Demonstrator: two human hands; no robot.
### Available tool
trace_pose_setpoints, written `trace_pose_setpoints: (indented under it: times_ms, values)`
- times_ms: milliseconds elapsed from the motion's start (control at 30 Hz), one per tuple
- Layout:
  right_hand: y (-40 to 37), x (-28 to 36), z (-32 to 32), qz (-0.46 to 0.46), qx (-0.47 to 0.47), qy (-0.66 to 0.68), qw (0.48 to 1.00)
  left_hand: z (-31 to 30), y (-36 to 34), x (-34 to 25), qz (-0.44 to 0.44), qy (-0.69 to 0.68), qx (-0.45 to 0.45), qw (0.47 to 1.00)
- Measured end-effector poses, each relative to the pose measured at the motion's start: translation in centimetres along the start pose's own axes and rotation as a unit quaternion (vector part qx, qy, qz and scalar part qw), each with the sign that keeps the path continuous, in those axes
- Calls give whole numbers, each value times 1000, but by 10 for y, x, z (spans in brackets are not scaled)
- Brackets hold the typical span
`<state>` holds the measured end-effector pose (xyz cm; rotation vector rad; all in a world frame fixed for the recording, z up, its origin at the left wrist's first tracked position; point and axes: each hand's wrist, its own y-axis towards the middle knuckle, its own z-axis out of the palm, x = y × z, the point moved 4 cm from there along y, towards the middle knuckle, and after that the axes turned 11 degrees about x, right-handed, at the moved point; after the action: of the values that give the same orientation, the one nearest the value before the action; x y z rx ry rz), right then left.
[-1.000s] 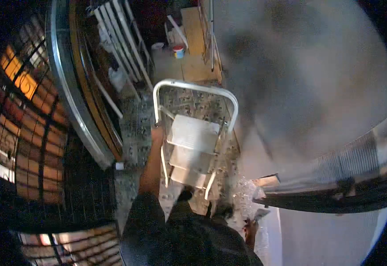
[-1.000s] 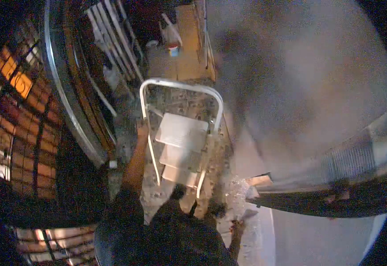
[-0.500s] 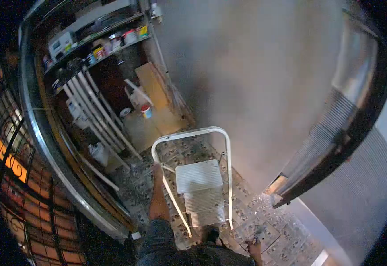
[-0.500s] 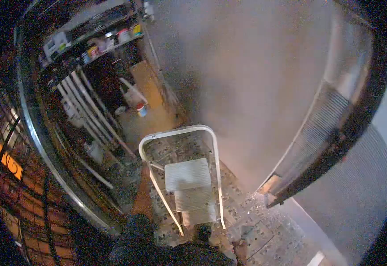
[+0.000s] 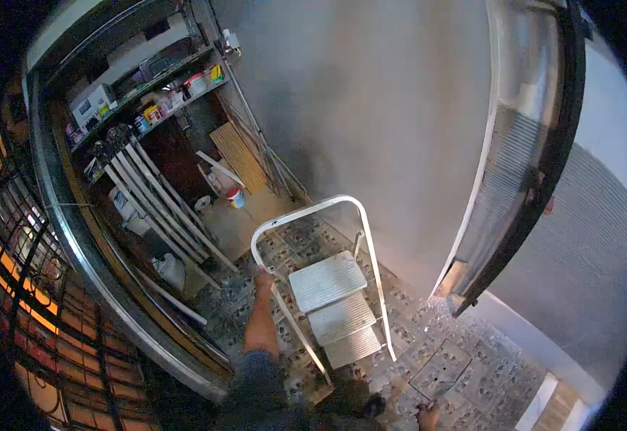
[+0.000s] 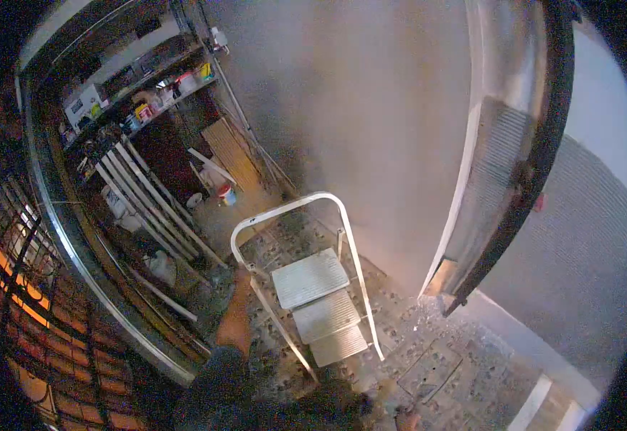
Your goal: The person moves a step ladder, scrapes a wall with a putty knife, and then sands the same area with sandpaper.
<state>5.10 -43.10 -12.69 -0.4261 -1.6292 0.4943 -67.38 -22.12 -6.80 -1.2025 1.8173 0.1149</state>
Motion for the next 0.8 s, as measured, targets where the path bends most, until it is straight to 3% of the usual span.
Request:
trace_pose_setpoints:
  times_ms: [33,67,133,200,300,400,433,467,500,533,567,600,633,667,700,733,800]
  values:
    - [-4,-15,4,-26,-27,142,989,0,9,11,3,81,21,996]
    - [-5,-21,9,-26,-29,145,989,-6,13,22,6,83,22,996]
    - [2,-28,13,-12,-31,122,992,-5,19,36,19,221,6,975]
    - [6,-31,26,1,-34,97,995,-14,-7,21,34,261,-5,965]
    - [20,-32,50,23,-24,61,998,-7,20,65,160,93,-7,983]
    - [55,-18,97,34,64,44,996,-19,39,105,274,-69,-13,959]
    - [77,-24,115,35,65,41,996,-18,19,98,271,-70,-13,960]
    - [110,-41,135,37,65,45,996,-18,-8,89,281,174,1,944]
    - [132,-46,153,36,63,50,996,-32,-24,60,277,406,15,871]
    - [142,-28,178,31,61,48,997,-42,-35,38,280,401,14,872]
    - [153,-11,210,44,72,88,993,-52,-41,23,285,203,59,935]
    - [153,2,239,61,84,127,986,-66,-54,7,273,-1,104,956]
    - [152,-3,259,71,80,125,986,-88,-95,-42,273,-21,90,958]
    - [178,-15,291,88,94,243,961,-99,-95,-62,273,-21,91,957]
    - [214,-19,320,97,105,355,924,-103,-90,-85,340,4,66,938]
    - [228,-26,340,89,88,377,918,-104,-98,-96,390,24,43,920]
    - [188,50,382,141,-13,384,913,-110,-105,-144,307,84,265,910]
